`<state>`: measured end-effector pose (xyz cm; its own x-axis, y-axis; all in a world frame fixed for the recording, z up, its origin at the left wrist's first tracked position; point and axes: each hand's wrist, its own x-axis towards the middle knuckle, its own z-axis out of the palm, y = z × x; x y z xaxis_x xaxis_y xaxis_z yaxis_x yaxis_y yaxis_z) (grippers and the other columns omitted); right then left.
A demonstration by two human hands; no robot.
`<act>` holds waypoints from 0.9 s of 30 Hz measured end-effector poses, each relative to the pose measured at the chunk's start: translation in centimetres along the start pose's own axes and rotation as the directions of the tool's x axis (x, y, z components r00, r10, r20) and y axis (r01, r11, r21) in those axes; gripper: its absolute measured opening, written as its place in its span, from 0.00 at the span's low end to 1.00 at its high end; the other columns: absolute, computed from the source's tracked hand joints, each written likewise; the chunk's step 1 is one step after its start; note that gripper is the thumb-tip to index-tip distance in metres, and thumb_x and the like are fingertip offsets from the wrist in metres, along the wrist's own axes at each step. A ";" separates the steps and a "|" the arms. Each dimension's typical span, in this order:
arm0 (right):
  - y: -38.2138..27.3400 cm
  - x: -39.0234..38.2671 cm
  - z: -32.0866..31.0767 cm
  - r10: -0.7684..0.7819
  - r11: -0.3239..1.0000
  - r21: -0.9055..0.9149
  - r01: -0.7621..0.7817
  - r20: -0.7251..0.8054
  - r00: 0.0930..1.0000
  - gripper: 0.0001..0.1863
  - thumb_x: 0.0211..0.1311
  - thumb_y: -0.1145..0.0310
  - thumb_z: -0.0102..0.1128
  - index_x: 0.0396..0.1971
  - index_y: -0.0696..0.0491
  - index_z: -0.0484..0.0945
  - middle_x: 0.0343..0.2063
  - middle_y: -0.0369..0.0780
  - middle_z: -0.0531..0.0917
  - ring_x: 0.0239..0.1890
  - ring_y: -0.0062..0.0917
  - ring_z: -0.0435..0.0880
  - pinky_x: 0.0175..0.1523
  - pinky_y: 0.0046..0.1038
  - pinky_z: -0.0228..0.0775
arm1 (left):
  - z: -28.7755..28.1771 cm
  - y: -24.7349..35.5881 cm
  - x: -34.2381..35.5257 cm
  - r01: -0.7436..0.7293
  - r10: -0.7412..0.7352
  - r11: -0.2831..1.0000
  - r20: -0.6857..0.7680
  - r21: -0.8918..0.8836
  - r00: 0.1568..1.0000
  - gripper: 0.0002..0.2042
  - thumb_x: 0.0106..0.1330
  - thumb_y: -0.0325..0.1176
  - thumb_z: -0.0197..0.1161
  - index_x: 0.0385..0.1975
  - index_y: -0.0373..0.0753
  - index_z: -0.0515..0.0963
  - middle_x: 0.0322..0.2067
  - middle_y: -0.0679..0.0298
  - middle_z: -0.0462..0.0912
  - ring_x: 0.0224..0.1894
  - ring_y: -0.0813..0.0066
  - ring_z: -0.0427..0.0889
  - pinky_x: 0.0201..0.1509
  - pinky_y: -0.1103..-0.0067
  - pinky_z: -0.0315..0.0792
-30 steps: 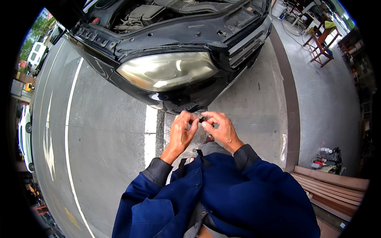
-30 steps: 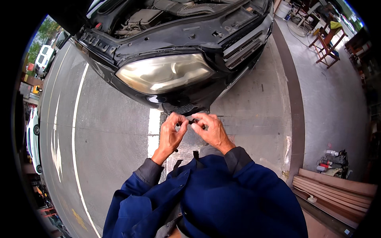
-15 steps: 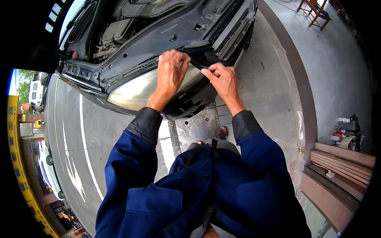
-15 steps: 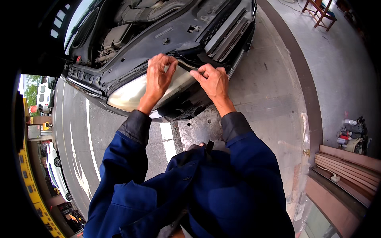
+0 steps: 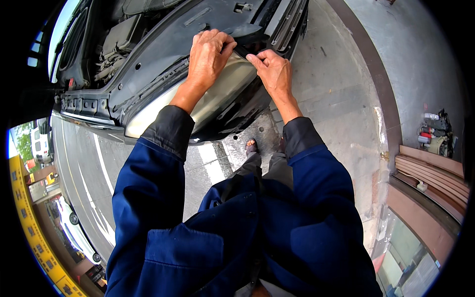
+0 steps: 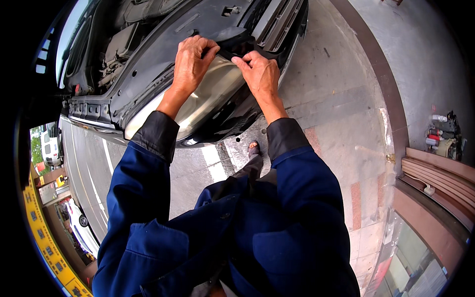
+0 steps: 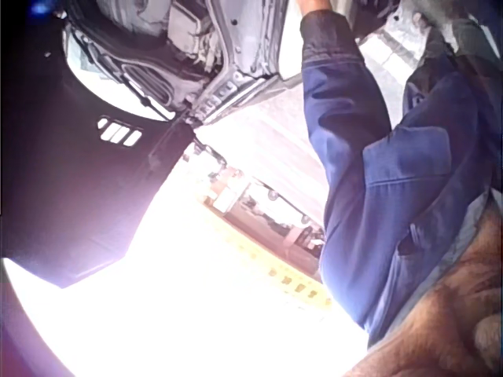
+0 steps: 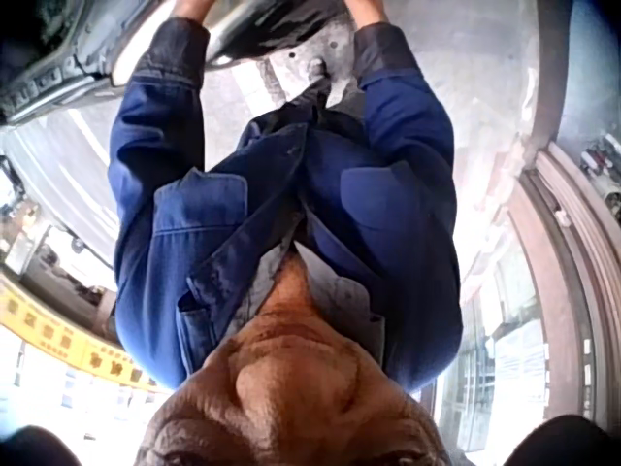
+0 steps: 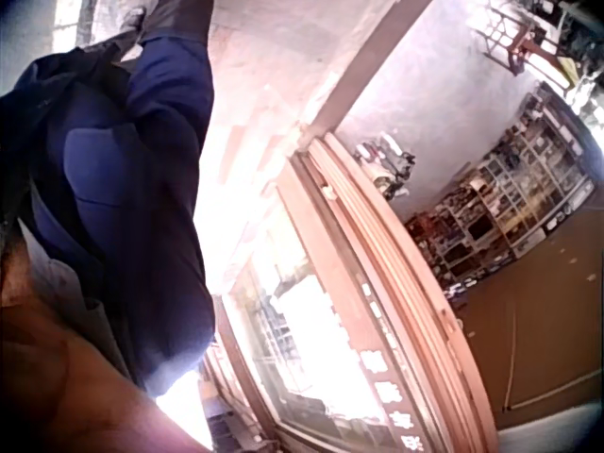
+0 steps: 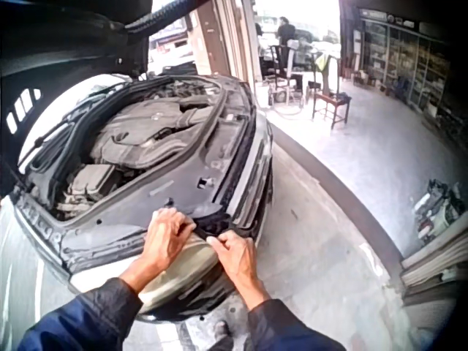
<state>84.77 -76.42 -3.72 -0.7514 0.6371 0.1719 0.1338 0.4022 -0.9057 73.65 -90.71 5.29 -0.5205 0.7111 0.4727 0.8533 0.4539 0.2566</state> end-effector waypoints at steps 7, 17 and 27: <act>0.3 -0.2 1.6 -0.015 1.000 -0.026 0.013 -0.078 0.997 0.19 0.63 0.54 0.75 0.30 0.56 0.84 0.14 0.37 0.80 0.16 0.21 0.77 0.27 0.29 0.69 | 0.0 -1.1 0.6 -0.157 0.158 0.987 -0.020 0.022 0.987 0.05 0.65 0.33 0.70 0.33 0.41 0.82 0.29 0.62 0.79 0.39 0.58 0.79 0.52 0.67 0.69; 0.4 -0.4 2.2 0.040 0.999 -0.025 -0.043 -0.113 0.993 0.24 0.60 0.45 0.73 0.30 0.54 0.87 0.18 0.41 0.85 0.21 0.39 0.84 0.30 0.37 0.74 | -0.3 -1.1 1.3 -0.069 0.065 0.997 0.089 0.043 0.994 0.15 0.63 0.36 0.74 0.46 0.41 0.81 0.34 0.61 0.83 0.44 0.56 0.81 0.50 0.66 0.74; 0.8 -0.2 2.3 0.094 0.995 -0.009 -0.095 -0.050 0.994 0.25 0.59 0.42 0.72 0.30 0.53 0.87 0.22 0.42 0.87 0.26 0.39 0.87 0.34 0.37 0.75 | 0.5 -2.3 2.6 -0.084 0.090 0.992 0.068 -0.092 0.994 0.34 0.59 0.47 0.78 0.61 0.34 0.75 0.50 0.51 0.81 0.51 0.54 0.81 0.56 0.64 0.76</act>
<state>83.53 -77.73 -5.35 -0.7020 0.7044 0.1052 0.2099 0.3457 -0.9146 70.30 -89.62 5.50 -0.4424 0.7840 0.4354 0.8931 0.3414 0.2928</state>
